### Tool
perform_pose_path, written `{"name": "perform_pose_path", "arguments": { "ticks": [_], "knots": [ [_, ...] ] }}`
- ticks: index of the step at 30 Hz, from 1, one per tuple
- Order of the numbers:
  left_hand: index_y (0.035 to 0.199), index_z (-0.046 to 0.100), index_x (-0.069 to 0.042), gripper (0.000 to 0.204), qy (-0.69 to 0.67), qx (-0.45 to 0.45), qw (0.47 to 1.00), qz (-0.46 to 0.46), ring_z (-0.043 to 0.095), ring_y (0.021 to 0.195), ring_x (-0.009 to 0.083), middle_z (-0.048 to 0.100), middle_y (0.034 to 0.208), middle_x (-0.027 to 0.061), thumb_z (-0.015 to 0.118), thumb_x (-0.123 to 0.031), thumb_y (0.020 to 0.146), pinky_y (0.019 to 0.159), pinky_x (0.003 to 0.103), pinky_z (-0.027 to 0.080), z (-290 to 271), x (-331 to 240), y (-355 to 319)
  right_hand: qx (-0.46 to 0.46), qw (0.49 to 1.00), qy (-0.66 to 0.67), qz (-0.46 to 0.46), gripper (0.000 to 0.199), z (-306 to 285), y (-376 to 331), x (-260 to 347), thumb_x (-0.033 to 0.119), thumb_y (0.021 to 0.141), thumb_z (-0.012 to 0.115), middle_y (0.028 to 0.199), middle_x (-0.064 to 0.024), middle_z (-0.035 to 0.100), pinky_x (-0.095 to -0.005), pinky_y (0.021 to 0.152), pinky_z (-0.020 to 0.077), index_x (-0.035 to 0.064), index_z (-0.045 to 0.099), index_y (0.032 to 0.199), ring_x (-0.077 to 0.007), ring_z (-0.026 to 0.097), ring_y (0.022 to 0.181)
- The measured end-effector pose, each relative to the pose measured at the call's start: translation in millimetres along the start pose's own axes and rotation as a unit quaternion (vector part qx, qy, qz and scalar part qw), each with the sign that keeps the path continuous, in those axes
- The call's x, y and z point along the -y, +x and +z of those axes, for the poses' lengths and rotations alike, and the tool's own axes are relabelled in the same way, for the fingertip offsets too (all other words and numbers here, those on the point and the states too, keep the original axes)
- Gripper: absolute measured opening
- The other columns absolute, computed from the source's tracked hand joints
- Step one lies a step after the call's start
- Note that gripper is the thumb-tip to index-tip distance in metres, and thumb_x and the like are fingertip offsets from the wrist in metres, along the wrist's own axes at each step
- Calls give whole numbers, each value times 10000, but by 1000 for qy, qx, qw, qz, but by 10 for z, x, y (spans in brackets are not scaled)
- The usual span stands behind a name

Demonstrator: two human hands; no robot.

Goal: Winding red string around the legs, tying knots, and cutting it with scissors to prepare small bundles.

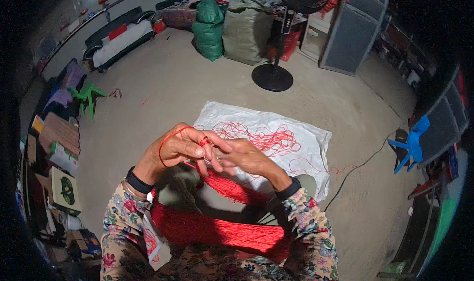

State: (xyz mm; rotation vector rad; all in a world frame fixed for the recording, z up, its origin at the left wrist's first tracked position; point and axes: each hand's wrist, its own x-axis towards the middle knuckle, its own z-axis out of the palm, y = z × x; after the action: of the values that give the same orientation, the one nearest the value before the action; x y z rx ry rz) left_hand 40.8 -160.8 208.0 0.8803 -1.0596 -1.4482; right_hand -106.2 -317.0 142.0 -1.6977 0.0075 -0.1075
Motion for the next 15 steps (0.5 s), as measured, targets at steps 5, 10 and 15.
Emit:
{"name": "perform_pose_path", "arguments": {
  "ticks": [5, 10, 15],
  "knots": [
    [890, 659, 109, 183, 218, -154, 964, 5, 635, 960, 277, 492, 1277, 251, 591, -57, 852, 812, 368, 558, -400, 249, -202, -19, 998, 58, 2, 293, -264, 18, -59, 251, 977, 455, 573, 12, 397, -225, 470, 347, -15, 575, 1010, -83, 392, 478],
    [1034, 587, 113, 232, -14, -292, 955, 46, 614, 1008, 322, 475, 1289, 256, 542, -76, 907, 877, 427, 531, -689, 441, -258, -249, 949, 180, -70, 299, -485, 46, -307, 255, 983, 435, 558, 23, 359, -230, 420, 315, -19, 551, 958, -78, 367, 467],
    [950, 582, 77, 173, -125, -269, 945, 139, 555, 1110, 359, 492, 1256, 273, 510, -79, 923, 891, 457, 519, -713, 397, -333, -396, 908, 139, -9, 318, -780, -32, -798, 255, 955, 470, 567, 12, 408, -235, 410, 339, -35, 594, 999, -90, 398, 448]
  ]
}}
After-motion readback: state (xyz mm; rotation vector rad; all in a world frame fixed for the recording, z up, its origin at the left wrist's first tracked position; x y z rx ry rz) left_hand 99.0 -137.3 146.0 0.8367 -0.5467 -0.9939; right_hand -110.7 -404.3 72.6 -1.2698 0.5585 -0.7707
